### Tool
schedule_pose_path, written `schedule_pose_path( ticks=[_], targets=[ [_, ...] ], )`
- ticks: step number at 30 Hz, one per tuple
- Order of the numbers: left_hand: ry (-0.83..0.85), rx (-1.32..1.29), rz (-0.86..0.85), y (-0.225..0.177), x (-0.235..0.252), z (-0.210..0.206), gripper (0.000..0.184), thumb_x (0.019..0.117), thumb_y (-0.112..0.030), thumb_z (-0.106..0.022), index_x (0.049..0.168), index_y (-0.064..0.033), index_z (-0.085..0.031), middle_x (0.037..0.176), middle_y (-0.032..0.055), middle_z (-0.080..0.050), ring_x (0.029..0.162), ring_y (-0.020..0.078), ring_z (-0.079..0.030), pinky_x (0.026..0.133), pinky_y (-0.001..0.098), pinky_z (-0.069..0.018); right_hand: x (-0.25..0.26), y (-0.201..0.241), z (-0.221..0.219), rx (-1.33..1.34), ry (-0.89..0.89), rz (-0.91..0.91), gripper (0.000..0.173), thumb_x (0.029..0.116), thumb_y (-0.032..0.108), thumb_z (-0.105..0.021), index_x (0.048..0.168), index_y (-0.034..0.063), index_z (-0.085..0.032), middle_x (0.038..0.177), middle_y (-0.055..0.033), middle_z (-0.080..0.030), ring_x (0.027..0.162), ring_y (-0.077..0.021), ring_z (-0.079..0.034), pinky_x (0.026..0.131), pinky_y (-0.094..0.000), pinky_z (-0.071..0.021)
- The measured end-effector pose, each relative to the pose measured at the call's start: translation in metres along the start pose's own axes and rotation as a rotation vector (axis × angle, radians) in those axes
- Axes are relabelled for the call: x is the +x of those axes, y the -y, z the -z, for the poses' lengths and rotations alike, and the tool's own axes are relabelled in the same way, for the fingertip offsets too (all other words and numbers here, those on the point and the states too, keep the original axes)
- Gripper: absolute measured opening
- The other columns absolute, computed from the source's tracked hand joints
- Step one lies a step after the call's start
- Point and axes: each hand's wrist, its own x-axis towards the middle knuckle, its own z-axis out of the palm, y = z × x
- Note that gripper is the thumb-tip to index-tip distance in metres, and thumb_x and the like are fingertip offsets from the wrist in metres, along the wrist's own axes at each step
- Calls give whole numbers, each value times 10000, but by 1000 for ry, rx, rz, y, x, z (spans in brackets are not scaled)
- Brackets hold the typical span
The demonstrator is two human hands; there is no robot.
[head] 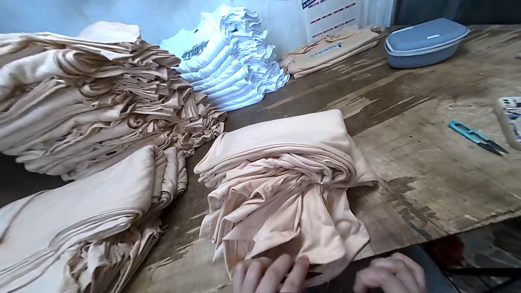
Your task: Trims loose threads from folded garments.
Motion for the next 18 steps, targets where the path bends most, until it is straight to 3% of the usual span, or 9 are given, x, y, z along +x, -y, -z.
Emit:
schedule_pose_path(
  ticks=[3, 5, 7, 10, 12, 13, 14, 16, 18],
  targets=[
    [78, -166, 102, -2, 6, -5, 327, 892, -385, -782, 1181, -239, -733, 922, 38, -619, 878, 168, -587, 831, 357, -458, 7, 1, -3, -195, -3, -96, 358, 874, 556, -724, 905, 199, -712, 1001, -37, -704, 1039, -207, -613, 1058, -469, -342],
    [74, -252, 114, 1, 9, -11, 155, 894, -240, -747, 1047, -230, -765, 871, 30, -626, 848, 148, -592, 801, 327, -465, 16, 1, -13, -195, -100, -91, 449, 847, 575, -767, 1021, 174, -664, 1042, -61, -668, 1035, -200, -603, 1024, -424, -379],
    [78, -381, 131, 2, 17, -9, 76, 938, -212, -720, 1002, -205, -761, 954, 0, -669, 910, 105, -620, 828, 287, -509, 27, -1, -25, -14, -160, -49, 337, 886, 379, -797, 1112, 170, -660, 1130, -50, -629, 1112, -169, -585, 1007, -354, -452],
    [45, -576, 231, 3, 32, -5, 73, 978, -139, -675, 1000, -97, -730, 961, -7, -726, 848, 41, -662, 752, 217, -567, 55, -1, -40, 504, -251, -90, 128, 925, 9, -704, 1002, 99, -751, 1030, -20, -755, 1006, -108, -719, 889, -285, -621],
    [18, -655, 361, 6, 43, -8, 105, 985, -65, -632, 1057, -44, -705, 930, -9, -712, 745, 3, -635, 648, 167, -550, 75, 1, -44, 731, -309, -206, 122, 966, -18, -638, 1025, 33, -731, 972, -32, -759, 904, -112, -735, 819, -283, -636],
    [4, -676, 414, 10, 48, -12, 131, 979, -43, -616, 1077, -37, -703, 906, -15, -712, 706, 10, -632, 606, 173, -543, 81, -1, -45, 775, -283, -214, 107, 1000, 58, -624, 1089, 32, -677, 992, -19, -733, 911, -97, -717, 817, -270, -625],
    [-4, -683, 458, 12, 51, -16, 152, 969, -36, -609, 1085, -44, -707, 885, -24, -716, 679, 19, -634, 581, 181, -543, 83, -4, -44, 784, -214, -188, 223, 1000, 187, -665, 1164, 38, -641, 1049, -17, -695, 951, -85, -683, 827, -262, -601],
    [5, -687, 512, 13, 54, -18, 144, 971, -50, -621, 1080, -56, -715, 854, -32, -714, 661, 32, -634, 565, 190, -538, 78, -5, -40, 619, -103, -113, 478, 865, 353, -837, 1206, 54, -685, 1155, -79, -637, 1021, -104, -644, 811, -244, -597],
    [43, -712, 534, 9, 54, -12, 143, 964, -37, -636, 1081, -46, -717, 837, -25, -714, 655, 40, -636, 563, 197, -537, 61, 0, -29, 268, -116, -30, 250, 875, 199, -810, 1110, 117, -782, 1043, -75, -687, 961, -88, -658, 841, -216, -569]
  ],
)
